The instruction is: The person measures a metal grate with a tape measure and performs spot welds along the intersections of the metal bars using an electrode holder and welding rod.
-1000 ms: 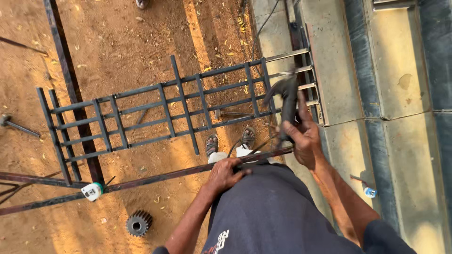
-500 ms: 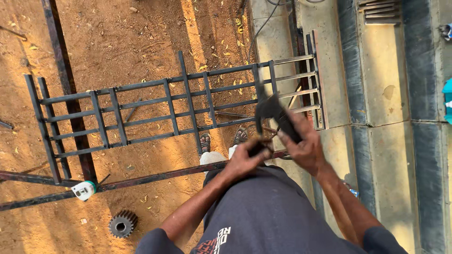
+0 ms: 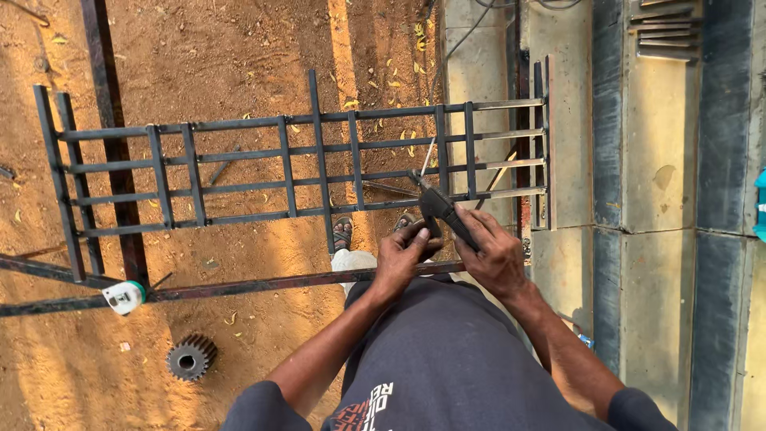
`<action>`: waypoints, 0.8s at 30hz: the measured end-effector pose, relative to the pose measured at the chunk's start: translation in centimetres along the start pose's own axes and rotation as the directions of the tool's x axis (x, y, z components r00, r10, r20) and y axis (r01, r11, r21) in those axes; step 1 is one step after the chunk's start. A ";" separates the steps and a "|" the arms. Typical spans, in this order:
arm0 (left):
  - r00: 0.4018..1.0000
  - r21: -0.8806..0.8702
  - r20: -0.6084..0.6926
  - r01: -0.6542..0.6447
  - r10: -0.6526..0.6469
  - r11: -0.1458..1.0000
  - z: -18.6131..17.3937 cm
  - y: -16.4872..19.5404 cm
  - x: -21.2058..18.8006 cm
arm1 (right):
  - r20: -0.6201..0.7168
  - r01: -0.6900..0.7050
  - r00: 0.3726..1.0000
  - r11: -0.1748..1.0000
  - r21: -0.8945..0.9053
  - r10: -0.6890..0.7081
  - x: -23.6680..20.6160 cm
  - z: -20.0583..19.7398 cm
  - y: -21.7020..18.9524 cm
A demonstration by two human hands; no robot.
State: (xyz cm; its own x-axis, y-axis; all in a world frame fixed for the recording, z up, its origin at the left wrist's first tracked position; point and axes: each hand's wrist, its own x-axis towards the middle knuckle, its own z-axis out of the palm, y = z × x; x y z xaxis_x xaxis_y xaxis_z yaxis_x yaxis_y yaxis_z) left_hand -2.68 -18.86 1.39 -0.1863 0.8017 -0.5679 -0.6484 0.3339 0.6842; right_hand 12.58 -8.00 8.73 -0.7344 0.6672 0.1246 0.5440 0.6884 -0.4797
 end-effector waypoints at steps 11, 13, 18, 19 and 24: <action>0.998 -0.079 -0.060 0.003 -0.007 0.997 0.9 -1.0 0.6 | -0.022 0.023 0.999 1.000 0.002 -0.023 0.8 -0.5 -0.4; 0.999 -0.081 -0.049 -0.011 0.007 0.997 0.9 -0.9 0.5 | -0.014 0.029 0.999 1.000 0.003 -0.029 0.9 -0.5 -0.4; 0.998 -0.081 -0.057 -0.028 0.024 0.996 0.9 -0.5 0.3 | -0.014 0.056 0.998 0.998 -0.008 -0.056 0.9 -0.5 -0.4; 0.998 -0.035 -0.052 -0.032 0.030 0.999 0.9 -0.5 0.3 | -0.013 0.054 0.998 0.999 -0.007 -0.054 0.9 -0.5 -0.4; 0.999 -0.027 -0.037 0.013 -0.014 1.000 1.0 -0.5 0.4 | -0.020 0.045 0.999 0.999 -0.025 -0.046 1.0 -0.7 -0.6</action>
State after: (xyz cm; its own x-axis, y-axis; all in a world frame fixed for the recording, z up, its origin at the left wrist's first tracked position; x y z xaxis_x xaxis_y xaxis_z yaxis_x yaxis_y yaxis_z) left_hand -1.69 -18.19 1.28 -0.2044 0.7783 -0.5938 -0.6707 0.3305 0.6640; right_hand 11.84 -7.56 9.73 -0.7504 0.6405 0.1635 0.5201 0.7247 -0.4520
